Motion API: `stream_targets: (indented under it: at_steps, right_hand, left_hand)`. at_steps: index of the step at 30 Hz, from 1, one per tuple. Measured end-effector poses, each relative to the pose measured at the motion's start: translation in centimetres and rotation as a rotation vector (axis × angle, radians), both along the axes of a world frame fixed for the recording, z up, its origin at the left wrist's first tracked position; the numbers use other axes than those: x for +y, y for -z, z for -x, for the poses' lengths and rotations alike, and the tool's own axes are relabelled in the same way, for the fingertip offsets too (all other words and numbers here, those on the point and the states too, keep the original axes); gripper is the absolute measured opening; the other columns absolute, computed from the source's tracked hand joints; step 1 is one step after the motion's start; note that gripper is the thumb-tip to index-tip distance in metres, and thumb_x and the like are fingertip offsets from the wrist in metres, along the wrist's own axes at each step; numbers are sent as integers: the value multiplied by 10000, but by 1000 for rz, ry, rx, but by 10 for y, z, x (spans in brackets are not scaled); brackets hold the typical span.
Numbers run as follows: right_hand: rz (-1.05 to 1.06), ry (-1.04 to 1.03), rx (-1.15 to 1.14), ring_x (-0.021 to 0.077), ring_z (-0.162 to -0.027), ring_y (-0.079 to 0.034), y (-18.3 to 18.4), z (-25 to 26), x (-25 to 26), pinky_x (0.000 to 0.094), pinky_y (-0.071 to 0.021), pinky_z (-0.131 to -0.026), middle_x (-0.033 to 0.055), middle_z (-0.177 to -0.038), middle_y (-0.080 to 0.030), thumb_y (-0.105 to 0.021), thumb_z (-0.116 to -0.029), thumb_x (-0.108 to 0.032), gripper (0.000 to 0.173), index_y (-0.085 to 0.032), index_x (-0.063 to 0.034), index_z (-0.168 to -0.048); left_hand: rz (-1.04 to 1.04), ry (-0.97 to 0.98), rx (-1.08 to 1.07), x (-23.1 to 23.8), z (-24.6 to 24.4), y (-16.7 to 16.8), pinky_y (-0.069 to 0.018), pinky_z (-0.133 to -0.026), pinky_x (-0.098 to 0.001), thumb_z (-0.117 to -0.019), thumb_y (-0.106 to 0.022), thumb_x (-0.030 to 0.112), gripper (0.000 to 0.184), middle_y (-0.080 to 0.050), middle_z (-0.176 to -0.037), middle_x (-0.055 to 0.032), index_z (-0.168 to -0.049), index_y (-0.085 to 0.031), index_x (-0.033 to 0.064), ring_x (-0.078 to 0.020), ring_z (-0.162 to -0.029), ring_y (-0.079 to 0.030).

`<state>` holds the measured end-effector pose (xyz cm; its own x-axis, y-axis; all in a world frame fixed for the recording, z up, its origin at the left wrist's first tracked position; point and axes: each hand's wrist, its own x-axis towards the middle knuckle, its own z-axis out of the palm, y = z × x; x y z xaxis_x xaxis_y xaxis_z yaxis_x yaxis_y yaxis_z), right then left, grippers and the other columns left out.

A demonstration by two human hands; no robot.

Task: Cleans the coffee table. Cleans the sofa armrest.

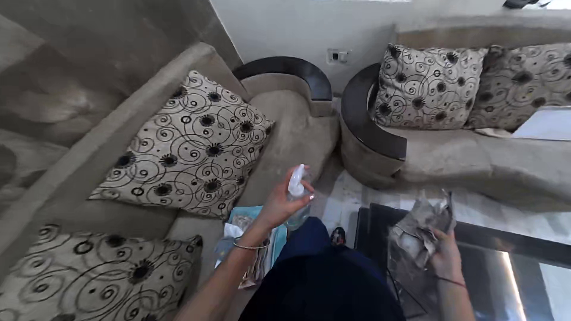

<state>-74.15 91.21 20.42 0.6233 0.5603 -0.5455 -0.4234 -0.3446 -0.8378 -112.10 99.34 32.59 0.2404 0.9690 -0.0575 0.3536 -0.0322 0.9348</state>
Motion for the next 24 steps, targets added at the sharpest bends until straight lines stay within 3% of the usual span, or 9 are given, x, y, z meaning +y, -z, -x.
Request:
stream_targets:
  at_steps: [4, 9, 15, 17, 21, 24]
  right_hand:
    - [7, 42, 22, 139, -1105, -602, -1, 0, 28, 314, -544, -876, 138, -1424, -490, -505, -955, 35, 734, -208, -142, -1603]
    - [41, 204, 118, 141, -1018, -623, 15, 14, 70, 338, -563, -808, 134, -1314, -537, -488, -966, 19, 696, -216, -150, -1584]
    - [121, 303, 69, 180, -1127, -559, 37, 33, 157, 364, -519, -910, 195, -1434, -433, -467, -952, 62, 726, -165, -82, -1596]
    - [161, 330, 24, 227, -1191, -548, 44, 38, 187, 403, -509, -956, 225, -1487, -413, -487, -930, 87, 729, -210, -52, -1590]
    - [206, 381, -42, 262, -1252, -536, 35, 37, 240, 421, -494, -1004, 240, -1525, -403, -520, -919, 101, 724, -268, -39, -1584]
    - [187, 440, -44, 243, -1219, -552, 31, 35, 262, 394, -503, -984, 244, -1500, -423, -517, -921, 111, 712, -280, -33, -1577]
  left_hand:
    - [-4, 4, -13, 56, -5, 6, -556, -822, -258, -828, -734, 106, 709, -723, -969, 12, -1467, -433, 35, -57, -883, -670]
    - [65, 54, -4, 151, -26, 21, -556, -841, -258, -819, -721, 147, 670, -730, -952, 30, -1430, -468, 36, -44, -886, -678]
    - [249, 374, 103, 321, -76, 54, -536, -906, -347, -881, -718, 147, 683, -703, -1040, -97, -1474, -420, -12, -150, -949, -666]
    - [303, 476, 152, 370, -89, 60, -534, -912, -365, -894, -725, 157, 689, -699, -1058, -119, -1484, -409, -6, -171, -954, -666]
    - [330, 617, 209, 440, -104, 71, -534, -920, -369, -886, -753, 200, 698, -713, -1039, -109, -1475, -434, 6, -163, -947, -675]
    - [350, 711, 277, 470, -117, 76, -526, -933, -396, -894, -762, 211, 699, -710, -1059, -120, -1484, -439, 25, -185, -965, -671]
